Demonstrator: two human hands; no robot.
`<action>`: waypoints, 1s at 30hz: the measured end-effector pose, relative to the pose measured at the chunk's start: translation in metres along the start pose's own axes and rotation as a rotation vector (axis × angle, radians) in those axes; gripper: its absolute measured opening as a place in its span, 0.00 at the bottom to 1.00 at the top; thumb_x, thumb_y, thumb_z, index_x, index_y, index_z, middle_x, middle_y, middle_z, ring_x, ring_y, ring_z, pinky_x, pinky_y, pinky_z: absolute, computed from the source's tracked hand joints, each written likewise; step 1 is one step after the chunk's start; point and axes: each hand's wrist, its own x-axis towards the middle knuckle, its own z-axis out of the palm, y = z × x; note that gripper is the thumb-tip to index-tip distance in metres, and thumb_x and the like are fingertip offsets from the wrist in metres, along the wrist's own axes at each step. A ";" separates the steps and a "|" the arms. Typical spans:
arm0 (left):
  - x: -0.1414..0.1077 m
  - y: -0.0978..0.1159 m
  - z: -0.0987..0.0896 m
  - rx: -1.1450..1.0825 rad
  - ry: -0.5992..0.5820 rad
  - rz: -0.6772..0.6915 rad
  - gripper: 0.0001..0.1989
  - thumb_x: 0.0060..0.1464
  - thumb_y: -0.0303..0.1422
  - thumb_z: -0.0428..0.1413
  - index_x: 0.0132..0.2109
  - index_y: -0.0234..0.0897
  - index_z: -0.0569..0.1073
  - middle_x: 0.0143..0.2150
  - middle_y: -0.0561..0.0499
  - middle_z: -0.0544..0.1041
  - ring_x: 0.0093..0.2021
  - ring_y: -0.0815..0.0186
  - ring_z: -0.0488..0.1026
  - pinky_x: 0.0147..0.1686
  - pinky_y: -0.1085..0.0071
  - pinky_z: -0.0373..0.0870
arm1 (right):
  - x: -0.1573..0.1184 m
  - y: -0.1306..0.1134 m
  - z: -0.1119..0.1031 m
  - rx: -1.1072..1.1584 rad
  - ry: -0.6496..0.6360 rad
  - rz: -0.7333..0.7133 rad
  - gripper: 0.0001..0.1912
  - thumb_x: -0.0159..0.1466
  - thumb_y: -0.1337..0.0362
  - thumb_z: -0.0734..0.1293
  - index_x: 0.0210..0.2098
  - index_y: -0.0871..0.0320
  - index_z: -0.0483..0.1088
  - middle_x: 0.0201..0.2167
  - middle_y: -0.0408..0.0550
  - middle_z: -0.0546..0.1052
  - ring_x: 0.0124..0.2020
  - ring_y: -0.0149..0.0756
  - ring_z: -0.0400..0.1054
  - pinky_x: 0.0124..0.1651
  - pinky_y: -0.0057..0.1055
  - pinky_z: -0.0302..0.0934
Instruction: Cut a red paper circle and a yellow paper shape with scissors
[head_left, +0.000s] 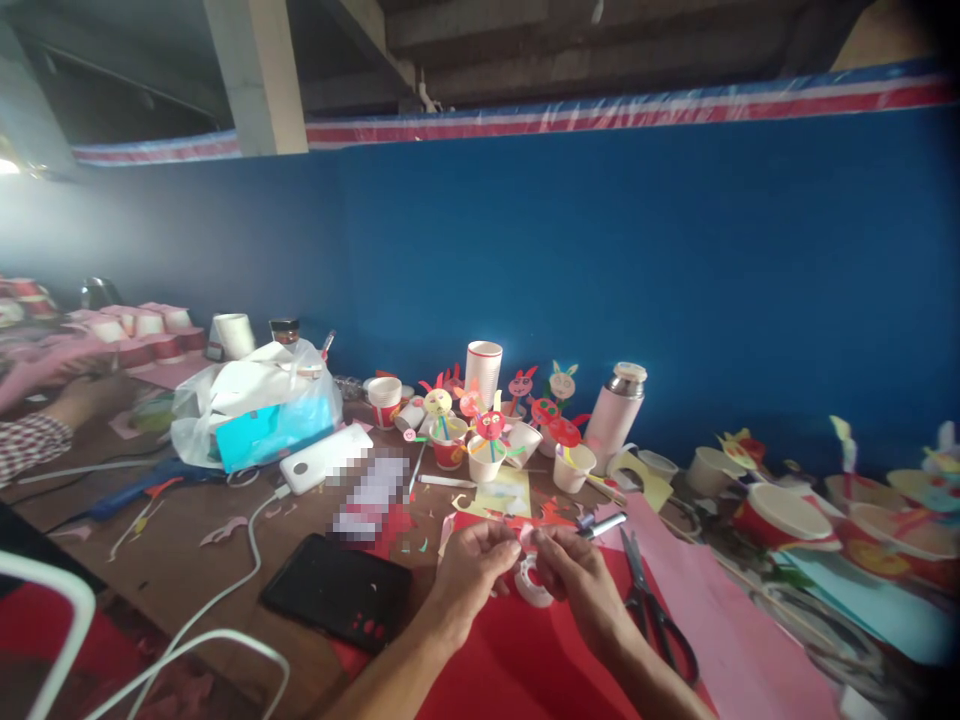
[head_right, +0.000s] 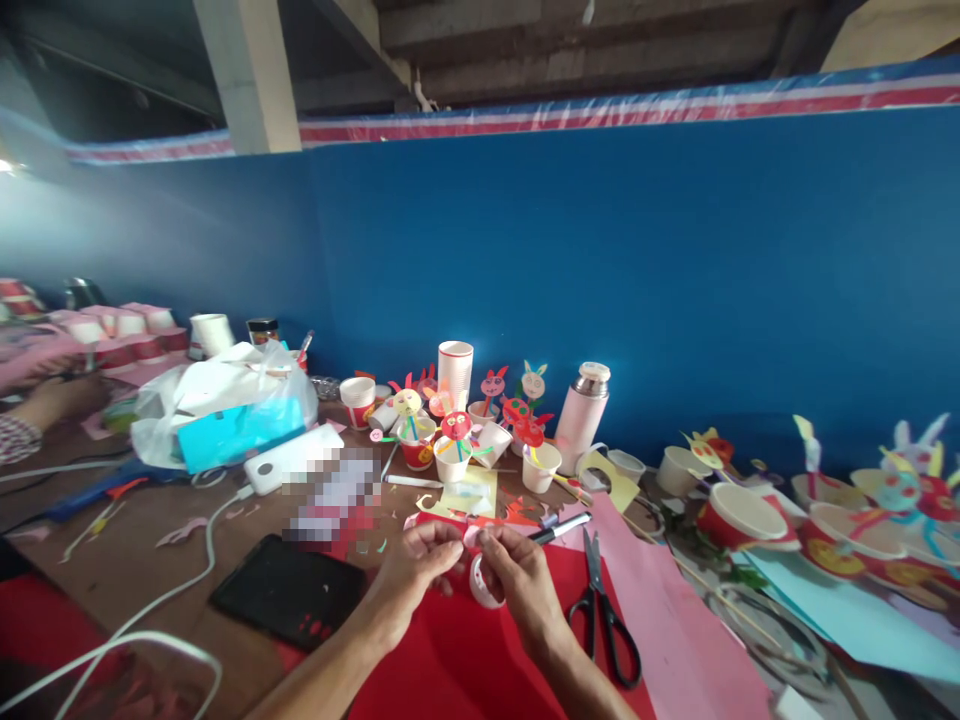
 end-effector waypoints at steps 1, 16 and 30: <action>0.000 0.000 0.000 -0.002 -0.002 0.002 0.15 0.42 0.40 0.60 0.32 0.32 0.72 0.24 0.52 0.73 0.24 0.68 0.69 0.21 0.75 0.60 | -0.001 -0.001 0.000 0.011 -0.006 0.005 0.21 0.56 0.46 0.65 0.22 0.58 0.64 0.12 0.34 0.57 0.15 0.24 0.46 0.19 0.24 0.41; -0.010 0.014 0.006 0.021 0.030 0.000 0.13 0.44 0.39 0.57 0.28 0.31 0.71 0.22 0.53 0.72 0.22 0.70 0.68 0.21 0.75 0.61 | -0.008 -0.008 0.005 0.044 -0.096 -0.013 0.18 0.55 0.50 0.68 0.27 0.60 0.68 0.12 0.35 0.62 0.15 0.24 0.51 0.21 0.24 0.45; -0.006 0.011 0.002 0.139 0.072 -0.041 0.09 0.43 0.36 0.55 0.25 0.33 0.68 0.20 0.52 0.71 0.20 0.70 0.66 0.19 0.75 0.61 | -0.006 -0.007 0.003 -0.030 -0.007 -0.021 0.16 0.55 0.55 0.68 0.19 0.58 0.62 0.12 0.35 0.63 0.15 0.24 0.54 0.20 0.24 0.48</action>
